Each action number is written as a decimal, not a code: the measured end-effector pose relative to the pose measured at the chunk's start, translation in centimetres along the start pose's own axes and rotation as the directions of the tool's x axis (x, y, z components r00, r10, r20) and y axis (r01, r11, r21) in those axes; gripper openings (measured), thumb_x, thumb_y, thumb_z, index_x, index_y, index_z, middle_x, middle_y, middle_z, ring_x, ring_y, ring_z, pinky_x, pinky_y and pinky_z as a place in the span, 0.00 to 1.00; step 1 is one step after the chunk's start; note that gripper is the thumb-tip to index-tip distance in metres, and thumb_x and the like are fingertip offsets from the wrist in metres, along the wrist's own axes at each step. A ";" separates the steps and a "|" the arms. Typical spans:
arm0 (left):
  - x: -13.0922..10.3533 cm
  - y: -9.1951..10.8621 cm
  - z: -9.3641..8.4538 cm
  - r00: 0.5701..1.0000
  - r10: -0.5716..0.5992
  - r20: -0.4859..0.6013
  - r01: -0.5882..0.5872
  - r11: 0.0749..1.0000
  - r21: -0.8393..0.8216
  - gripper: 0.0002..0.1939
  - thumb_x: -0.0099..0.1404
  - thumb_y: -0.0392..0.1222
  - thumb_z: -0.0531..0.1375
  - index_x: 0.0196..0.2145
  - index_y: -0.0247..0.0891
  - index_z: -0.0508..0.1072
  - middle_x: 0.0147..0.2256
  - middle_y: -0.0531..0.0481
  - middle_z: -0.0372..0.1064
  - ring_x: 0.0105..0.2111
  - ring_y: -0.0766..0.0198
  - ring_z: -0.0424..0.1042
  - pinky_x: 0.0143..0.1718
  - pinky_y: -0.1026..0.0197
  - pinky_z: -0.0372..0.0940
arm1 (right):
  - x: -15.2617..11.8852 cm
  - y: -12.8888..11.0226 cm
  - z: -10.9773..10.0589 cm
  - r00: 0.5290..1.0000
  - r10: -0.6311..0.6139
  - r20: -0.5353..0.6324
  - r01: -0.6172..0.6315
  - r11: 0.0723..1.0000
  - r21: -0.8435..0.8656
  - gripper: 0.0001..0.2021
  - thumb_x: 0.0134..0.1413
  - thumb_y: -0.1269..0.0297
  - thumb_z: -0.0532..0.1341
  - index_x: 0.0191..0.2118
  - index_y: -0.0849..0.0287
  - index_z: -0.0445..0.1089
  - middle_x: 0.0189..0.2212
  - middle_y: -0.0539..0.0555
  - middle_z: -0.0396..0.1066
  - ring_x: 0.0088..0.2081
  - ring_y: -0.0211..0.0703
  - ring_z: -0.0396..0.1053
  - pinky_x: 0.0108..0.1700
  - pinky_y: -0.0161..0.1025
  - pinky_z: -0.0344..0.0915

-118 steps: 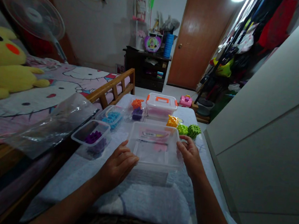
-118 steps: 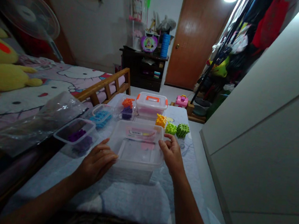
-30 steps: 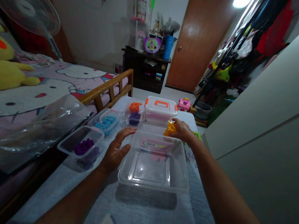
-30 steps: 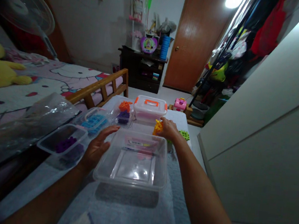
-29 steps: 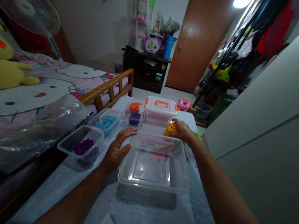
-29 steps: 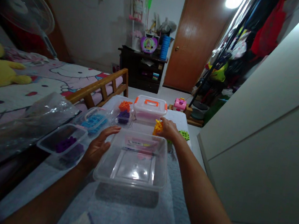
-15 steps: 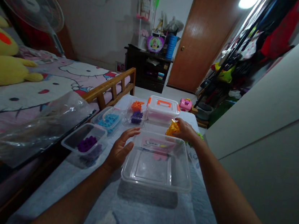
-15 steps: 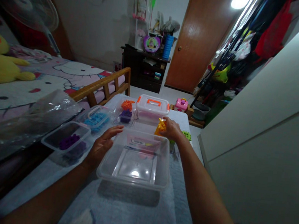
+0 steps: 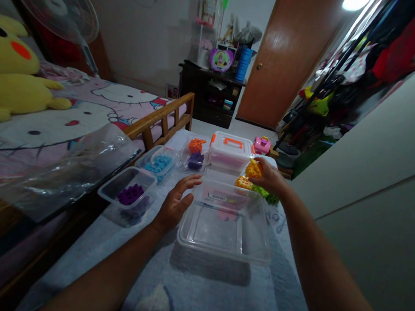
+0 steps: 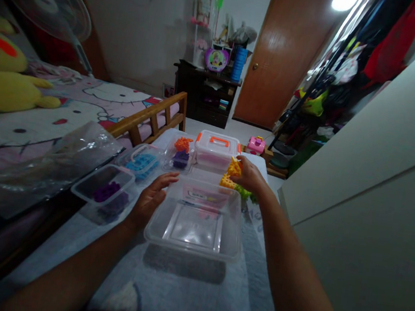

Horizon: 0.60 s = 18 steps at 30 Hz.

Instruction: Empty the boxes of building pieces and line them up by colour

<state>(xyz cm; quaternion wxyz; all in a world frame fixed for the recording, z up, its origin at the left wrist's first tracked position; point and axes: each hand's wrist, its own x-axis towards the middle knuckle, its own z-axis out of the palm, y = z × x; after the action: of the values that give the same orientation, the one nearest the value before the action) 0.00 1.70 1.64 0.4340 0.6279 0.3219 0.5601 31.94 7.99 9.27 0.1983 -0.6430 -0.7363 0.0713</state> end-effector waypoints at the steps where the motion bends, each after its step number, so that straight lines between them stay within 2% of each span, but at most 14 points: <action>1: 0.0 0.0 0.0 1.000 0.009 0.008 -0.009 1.000 0.006 0.21 0.68 0.58 0.58 0.50 0.45 0.77 0.60 0.44 0.67 0.62 0.47 0.61 0.66 0.45 0.50 | -0.2 -0.7 -0.8 0.999 -0.019 -0.031 0.020 1.000 0.018 0.35 0.43 0.60 0.69 0.60 0.59 0.64 0.48 0.61 0.75 0.46 0.54 0.74 0.47 0.45 0.68; 3: 0.0 -0.1 0.0 1.000 0.023 0.019 -0.023 0.999 0.021 0.20 0.69 0.57 0.57 0.51 0.45 0.76 0.60 0.44 0.66 0.62 0.48 0.61 0.65 0.46 0.51 | -1.0 -2.8 -2.5 0.997 -0.058 -0.042 0.061 0.997 0.050 0.37 0.44 0.58 0.69 0.62 0.59 0.63 0.49 0.60 0.74 0.47 0.55 0.73 0.48 0.46 0.68; 5: 0.0 -0.1 0.0 0.999 0.030 0.020 -0.031 0.999 0.038 0.19 0.70 0.56 0.56 0.51 0.45 0.76 0.60 0.45 0.67 0.62 0.49 0.62 0.65 0.47 0.52 | -2.2 -5.5 -3.6 0.994 -0.110 0.003 0.109 0.991 0.073 0.37 0.43 0.59 0.69 0.62 0.58 0.63 0.49 0.59 0.74 0.46 0.55 0.73 0.49 0.46 0.67; 8: 0.0 0.0 0.1 0.999 0.041 0.003 -0.041 0.997 0.066 0.20 0.70 0.57 0.55 0.50 0.45 0.77 0.59 0.45 0.67 0.62 0.49 0.63 0.65 0.46 0.51 | -4.1 -9.6 -3.6 0.956 -0.229 0.182 0.203 0.968 0.148 0.36 0.44 0.60 0.69 0.62 0.55 0.63 0.49 0.57 0.74 0.47 0.53 0.72 0.49 0.44 0.67; 12: 0.0 0.2 0.0 0.994 0.112 0.006 -0.112 0.983 0.146 0.18 0.71 0.54 0.54 0.50 0.45 0.77 0.58 0.46 0.70 0.63 0.50 0.62 0.67 0.45 0.49 | -6.1 -13.1 -1.1 0.847 -0.316 0.427 0.285 0.949 0.137 0.33 0.44 0.63 0.69 0.58 0.60 0.66 0.49 0.60 0.74 0.48 0.53 0.72 0.49 0.43 0.66; 18: 0.1 1.2 -0.3 0.985 0.156 0.067 -0.166 0.971 0.171 0.14 0.72 0.47 0.54 0.47 0.44 0.78 0.54 0.46 0.74 0.59 0.52 0.68 0.64 0.46 0.57 | -6.5 -14.7 3.2 0.707 -0.256 0.659 0.354 0.935 -0.017 0.26 0.45 0.64 0.69 0.51 0.64 0.70 0.47 0.64 0.76 0.46 0.55 0.74 0.43 0.41 0.67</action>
<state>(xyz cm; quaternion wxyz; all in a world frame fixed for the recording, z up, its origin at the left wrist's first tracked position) -0.40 1.37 2.73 0.3384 0.7024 0.3065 0.5461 17.81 -0.28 10.32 -0.1052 -0.4601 -0.8580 0.2025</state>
